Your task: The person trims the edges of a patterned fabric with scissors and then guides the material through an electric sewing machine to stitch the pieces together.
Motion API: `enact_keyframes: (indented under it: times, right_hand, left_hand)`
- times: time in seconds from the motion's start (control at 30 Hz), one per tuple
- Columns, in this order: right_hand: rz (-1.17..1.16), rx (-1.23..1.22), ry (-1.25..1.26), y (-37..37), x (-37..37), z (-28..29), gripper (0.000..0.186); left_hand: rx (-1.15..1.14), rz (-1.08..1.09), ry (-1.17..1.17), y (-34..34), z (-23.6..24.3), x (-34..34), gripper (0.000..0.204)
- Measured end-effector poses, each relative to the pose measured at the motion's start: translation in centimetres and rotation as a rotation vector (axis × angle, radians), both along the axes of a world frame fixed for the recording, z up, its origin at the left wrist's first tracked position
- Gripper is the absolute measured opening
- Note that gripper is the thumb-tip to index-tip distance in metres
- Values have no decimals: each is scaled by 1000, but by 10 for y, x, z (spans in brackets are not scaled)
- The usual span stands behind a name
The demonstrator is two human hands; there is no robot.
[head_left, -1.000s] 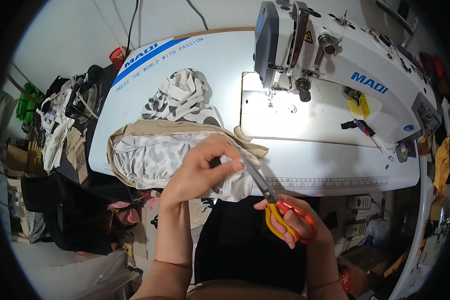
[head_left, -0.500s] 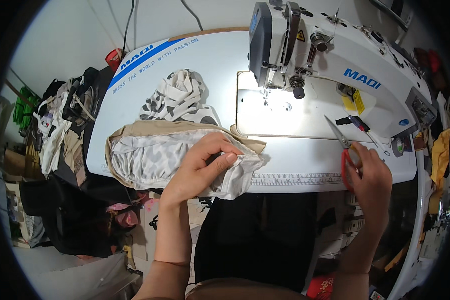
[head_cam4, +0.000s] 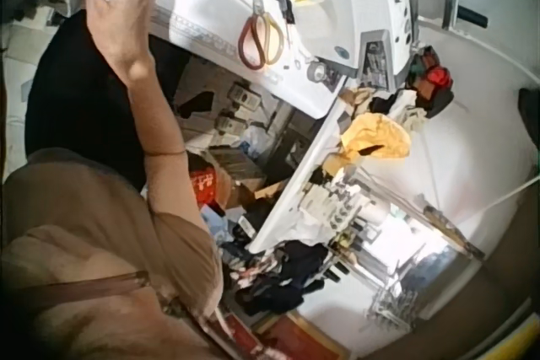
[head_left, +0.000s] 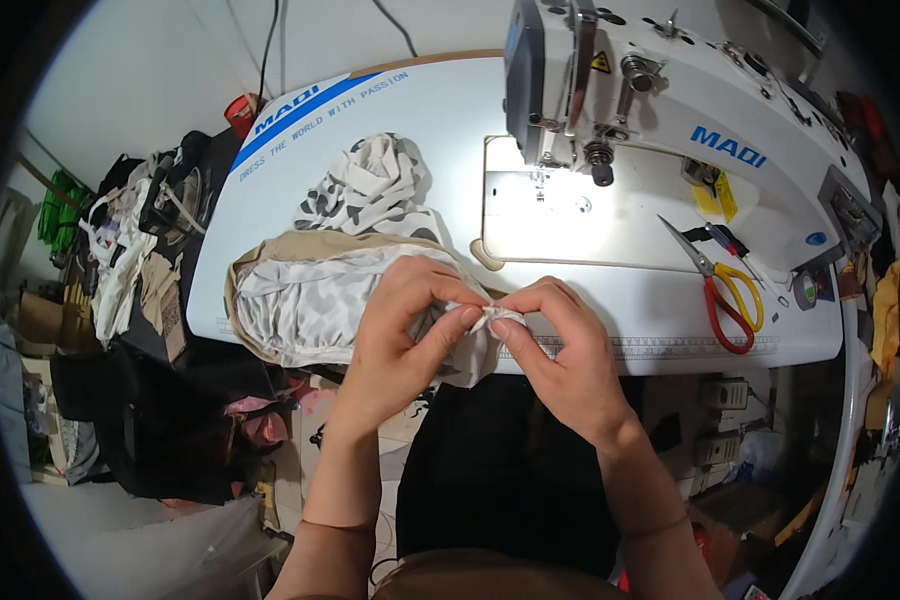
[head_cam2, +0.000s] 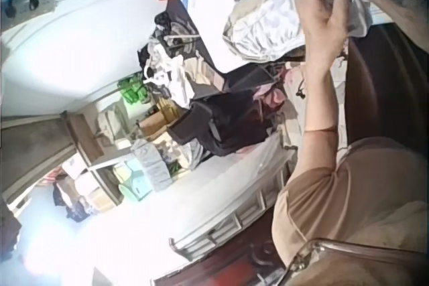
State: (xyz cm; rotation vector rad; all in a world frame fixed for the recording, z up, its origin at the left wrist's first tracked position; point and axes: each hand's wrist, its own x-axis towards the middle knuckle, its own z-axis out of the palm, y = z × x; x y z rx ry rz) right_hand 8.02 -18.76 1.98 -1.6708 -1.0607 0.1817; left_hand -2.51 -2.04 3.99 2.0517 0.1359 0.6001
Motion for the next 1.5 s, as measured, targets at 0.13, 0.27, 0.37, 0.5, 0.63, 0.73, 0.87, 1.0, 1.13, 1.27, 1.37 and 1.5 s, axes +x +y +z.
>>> enact_keyframes:
  times: [0.13, 0.27, 0.37, 0.5, 0.63, 0.73, 0.87, 1.0, 1.13, 1.27, 1.37, 1.5]
  right_hand:
    - [-26, 106, 286, 10, -10, -5, 15]
    - [-16, 116, 227, 13, -10, -5, 15]
    - [-42, 74, 37, 12, -9, -2, 16]
    - [-64, 115, -97, 14, -11, 1, 18]
    - [-53, 114, -171, 15, -10, -2, 18]
    - [-40, 98, -167, 13, -9, -2, 18]
    - [1, 110, 30, 12, -14, 2, 14]
    - [-42, 133, 38, 13, -11, -10, 12]
    - [12, 144, 271, 10, -11, -9, 10]
    - [90, 101, 533, 5, -6, -5, 8]
    - [82, 73, 540, 4, -6, -2, 9]
    - [74, 72, 559, 5, -8, -5, 11]
  left_hand:
    - [395, 292, -195, -22, -1, -16, 22]
    - [456, 338, -184, -30, -10, -17, 19]
    - [407, 360, -179, -32, -9, -16, 16]
    - [428, 418, -150, -35, -8, -17, 15]
    - [351, 401, -110, -32, -10, -17, 14]
    - [258, 347, -57, -30, -5, -17, 13]
    - [381, 322, -84, -26, -6, -15, 16]
    - [339, 268, -117, -25, -8, -13, 17]
    - [125, 332, -86, -31, -18, -9, 16]
    - [-325, 296, 8, -33, -23, -9, 10]
    - [-349, 285, 21, -35, -19, -8, 8]
    - [-176, 251, -50, -35, -16, -6, 8]
